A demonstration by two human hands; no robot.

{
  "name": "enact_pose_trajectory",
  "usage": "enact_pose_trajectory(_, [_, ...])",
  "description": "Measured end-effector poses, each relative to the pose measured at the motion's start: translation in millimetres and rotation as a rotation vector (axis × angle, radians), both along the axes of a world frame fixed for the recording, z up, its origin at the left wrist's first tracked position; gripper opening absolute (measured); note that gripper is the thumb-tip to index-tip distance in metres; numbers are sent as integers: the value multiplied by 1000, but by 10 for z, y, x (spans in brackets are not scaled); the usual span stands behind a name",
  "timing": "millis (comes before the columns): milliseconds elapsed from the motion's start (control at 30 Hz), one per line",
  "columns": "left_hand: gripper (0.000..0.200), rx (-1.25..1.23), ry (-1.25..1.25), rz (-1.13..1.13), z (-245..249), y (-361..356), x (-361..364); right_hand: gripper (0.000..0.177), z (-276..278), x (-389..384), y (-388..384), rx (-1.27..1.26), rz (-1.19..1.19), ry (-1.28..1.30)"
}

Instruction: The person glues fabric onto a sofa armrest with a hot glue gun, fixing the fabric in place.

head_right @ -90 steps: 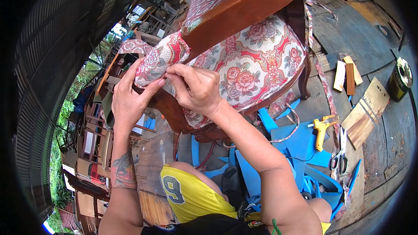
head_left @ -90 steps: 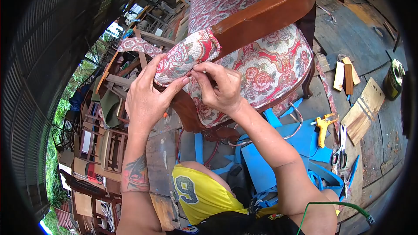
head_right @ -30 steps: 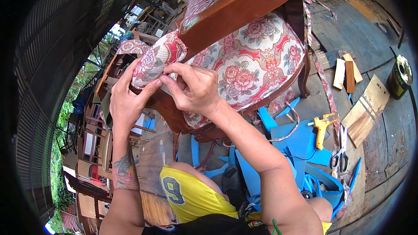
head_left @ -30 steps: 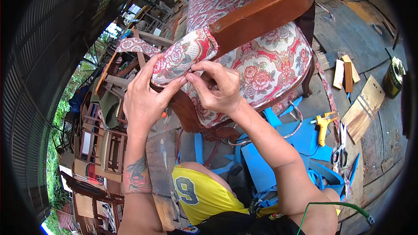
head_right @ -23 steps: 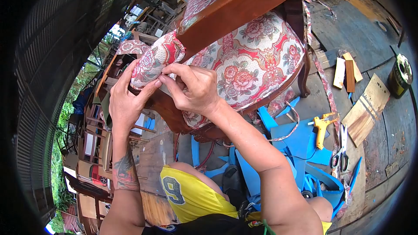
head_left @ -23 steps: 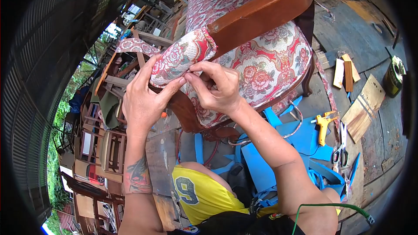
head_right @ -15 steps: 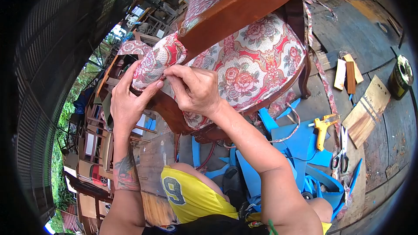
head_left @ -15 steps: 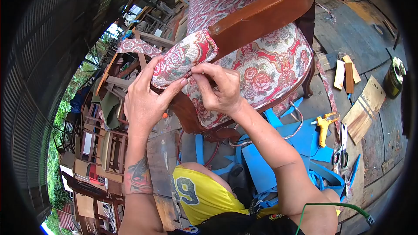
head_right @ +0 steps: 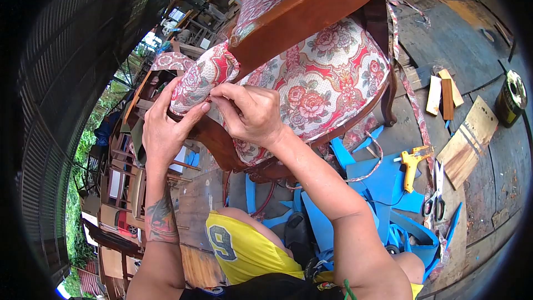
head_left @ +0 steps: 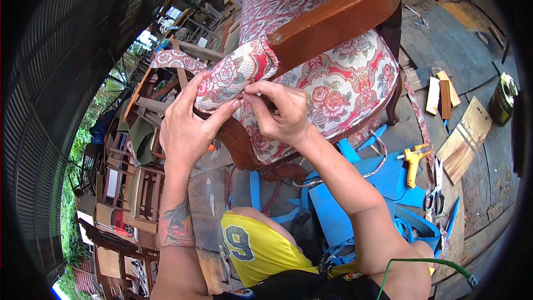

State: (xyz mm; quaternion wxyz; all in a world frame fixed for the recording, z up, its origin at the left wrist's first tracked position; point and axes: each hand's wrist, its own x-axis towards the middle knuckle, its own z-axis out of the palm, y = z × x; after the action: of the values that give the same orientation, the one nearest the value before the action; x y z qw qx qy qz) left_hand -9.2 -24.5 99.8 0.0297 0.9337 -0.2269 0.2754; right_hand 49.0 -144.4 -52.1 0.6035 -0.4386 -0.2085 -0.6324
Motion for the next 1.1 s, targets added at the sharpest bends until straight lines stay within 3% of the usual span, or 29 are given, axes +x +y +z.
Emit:
enact_pose_trajectory(833, [73, 17, -19, 4, -1, 22, 12, 26, 1, -48, 27, 7, 23, 65])
enact_pose_trajectory(900, [65, 41, -31, 13, -3, 21, 1, 26, 6, -45, 30, 14, 28, 62])
enact_pose_trajectory(1100, [66, 17, -9, 26, 8, -10, -29, 25, 5, -39, 18, 12, -5, 29])
